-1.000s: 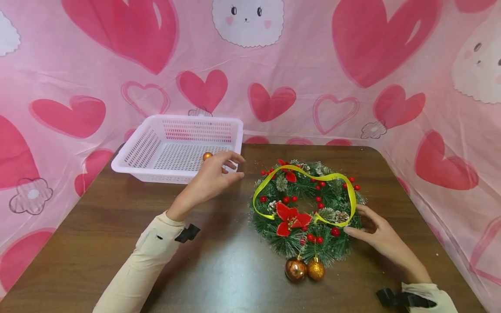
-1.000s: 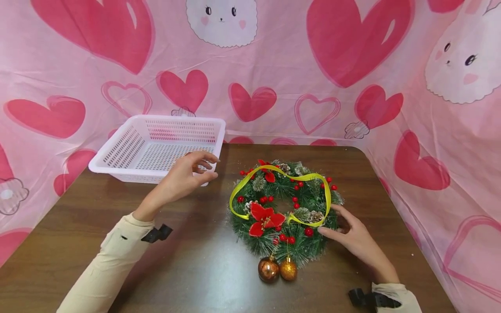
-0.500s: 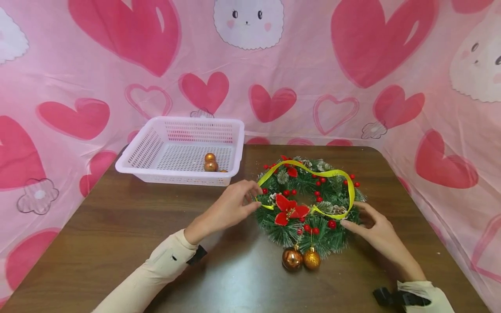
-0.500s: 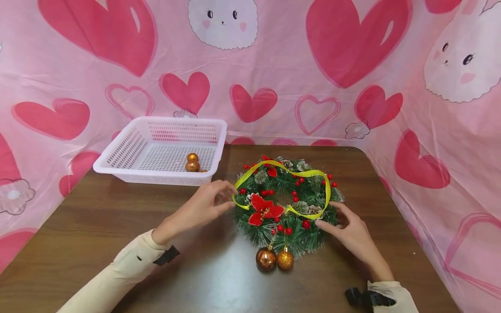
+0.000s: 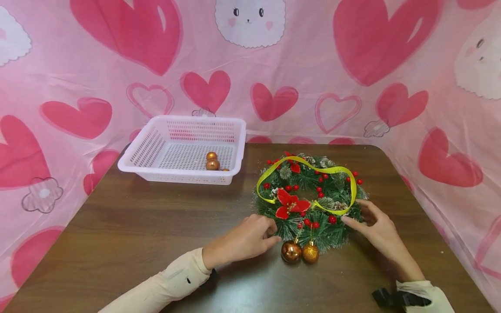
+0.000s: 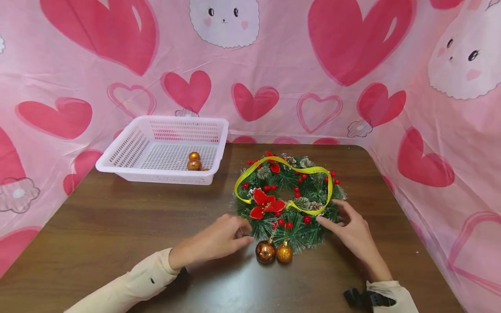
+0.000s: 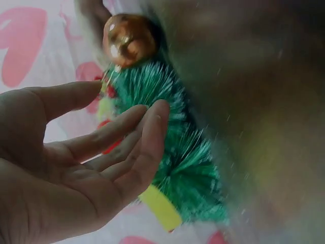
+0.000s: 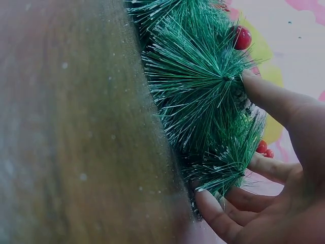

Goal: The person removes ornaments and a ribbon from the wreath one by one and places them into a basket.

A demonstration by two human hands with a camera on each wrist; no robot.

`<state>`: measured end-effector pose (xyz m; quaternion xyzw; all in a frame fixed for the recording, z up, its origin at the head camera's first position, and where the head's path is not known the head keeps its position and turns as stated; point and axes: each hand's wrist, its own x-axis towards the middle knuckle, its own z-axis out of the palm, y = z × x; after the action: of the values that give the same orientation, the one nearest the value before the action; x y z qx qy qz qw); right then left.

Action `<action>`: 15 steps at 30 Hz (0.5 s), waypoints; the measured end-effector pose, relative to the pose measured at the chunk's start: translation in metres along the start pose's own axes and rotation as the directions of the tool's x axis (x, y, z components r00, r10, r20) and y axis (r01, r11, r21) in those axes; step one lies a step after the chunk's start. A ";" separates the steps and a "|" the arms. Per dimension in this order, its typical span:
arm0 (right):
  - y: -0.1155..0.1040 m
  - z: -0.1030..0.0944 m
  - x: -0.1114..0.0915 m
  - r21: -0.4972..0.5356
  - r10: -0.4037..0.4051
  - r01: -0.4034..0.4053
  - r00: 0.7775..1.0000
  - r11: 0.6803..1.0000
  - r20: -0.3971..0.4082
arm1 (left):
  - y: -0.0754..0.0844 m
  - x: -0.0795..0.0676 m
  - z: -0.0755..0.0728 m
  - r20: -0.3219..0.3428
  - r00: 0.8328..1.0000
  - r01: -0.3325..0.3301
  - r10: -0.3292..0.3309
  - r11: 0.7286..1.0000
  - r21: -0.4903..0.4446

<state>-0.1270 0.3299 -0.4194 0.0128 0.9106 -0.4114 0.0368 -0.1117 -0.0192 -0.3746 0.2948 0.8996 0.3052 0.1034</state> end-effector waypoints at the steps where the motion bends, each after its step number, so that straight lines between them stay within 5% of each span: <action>1: 0.000 0.000 0.000 0.001 0.003 -0.003 1.000 1.000 0.002 | 0.000 0.000 0.002 0.016 1.000 0.001 -0.001 1.000 -0.004; 9: 0.002 -0.001 0.000 0.052 -0.004 0.004 1.000 0.999 0.014 | -0.005 0.007 0.011 0.124 0.988 -0.080 0.087 0.995 -0.061; 15: 0.002 0.000 0.001 0.067 -0.008 0.008 1.000 0.998 0.003 | -0.004 0.013 0.016 0.161 0.985 -0.050 0.060 0.997 -0.064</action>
<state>-0.1276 0.3308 -0.4208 0.0099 0.8963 -0.4418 0.0360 -0.1180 -0.0062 -0.3904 0.3401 0.8701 0.3098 0.1769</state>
